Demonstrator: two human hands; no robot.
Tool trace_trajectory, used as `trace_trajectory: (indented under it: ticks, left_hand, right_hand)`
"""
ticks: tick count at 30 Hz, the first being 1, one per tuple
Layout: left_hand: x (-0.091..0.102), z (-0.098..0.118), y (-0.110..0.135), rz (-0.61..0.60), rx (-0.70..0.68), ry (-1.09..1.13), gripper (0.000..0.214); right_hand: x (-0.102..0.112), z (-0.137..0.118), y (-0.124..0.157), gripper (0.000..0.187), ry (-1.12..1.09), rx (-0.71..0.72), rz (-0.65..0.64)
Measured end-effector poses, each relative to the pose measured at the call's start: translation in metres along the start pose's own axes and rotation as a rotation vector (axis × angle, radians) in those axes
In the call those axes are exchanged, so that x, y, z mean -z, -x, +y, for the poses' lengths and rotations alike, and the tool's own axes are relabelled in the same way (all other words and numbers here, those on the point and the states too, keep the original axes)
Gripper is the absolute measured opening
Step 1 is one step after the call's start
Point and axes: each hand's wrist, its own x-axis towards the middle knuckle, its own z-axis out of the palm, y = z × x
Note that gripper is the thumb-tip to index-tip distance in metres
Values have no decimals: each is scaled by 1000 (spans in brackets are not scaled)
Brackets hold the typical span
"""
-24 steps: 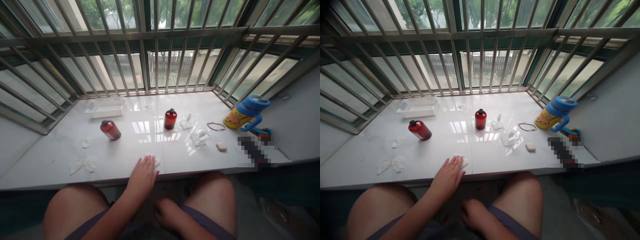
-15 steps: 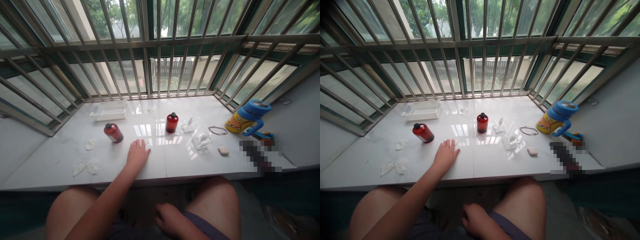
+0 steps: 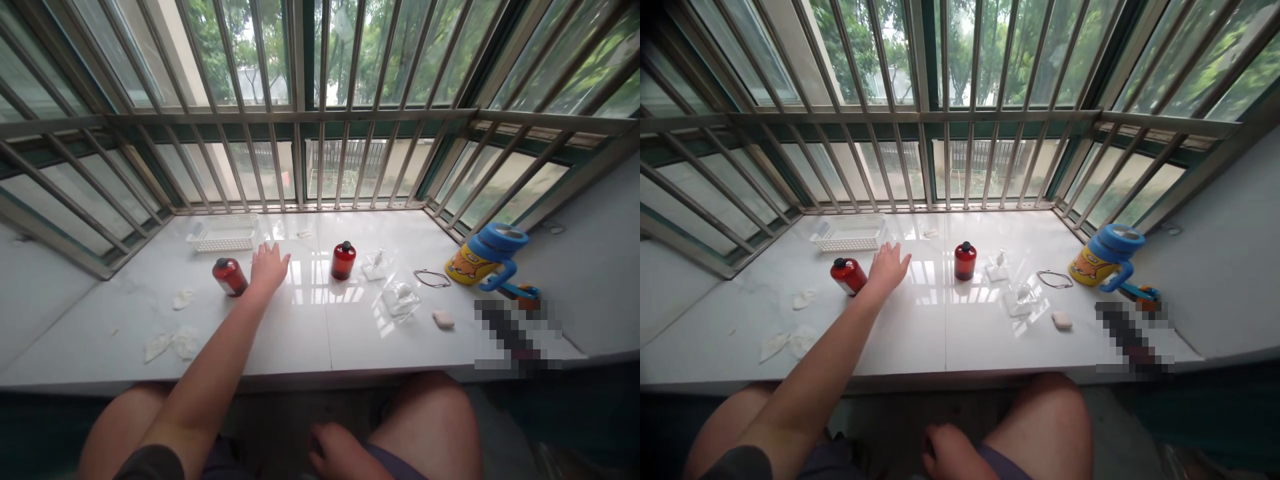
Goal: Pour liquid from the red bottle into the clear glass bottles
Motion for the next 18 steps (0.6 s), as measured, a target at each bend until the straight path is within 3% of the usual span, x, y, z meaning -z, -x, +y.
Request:
trace_trajectory:
  ticks: [3, 5, 7, 9, 11, 15, 18]
  left_hand:
    - [15, -16, 48, 377, -206, 182, 63]
    - [26, -35, 70, 584, -218, 279, 69]
    - [35, -58, 77, 699, -166, 340, 85]
    - [39, -79, 70, 714, -55, 407, 102]
    - [38, -95, 55, 634, 97, 507, 106]
    - [32, -105, 32, 395, 242, 606, 44]
    - [30, -96, 36, 375, 213, 583, 26]
  right_hand:
    - [-3, 0, -2, 28, 15, 2, -11]
    - [-5, 0, -2, 29, 15, -3, -26]
    - [-4, -3, 2, 30, 4, -2, -35]
    - [1, -10, 9, 28, -12, -9, -42]
    - [9, -19, 17, 27, -30, -62, -31]
    - [18, -28, 25, 27, -28, -165, -26]
    - [15, -22, 21, 29, -42, -98, -17]
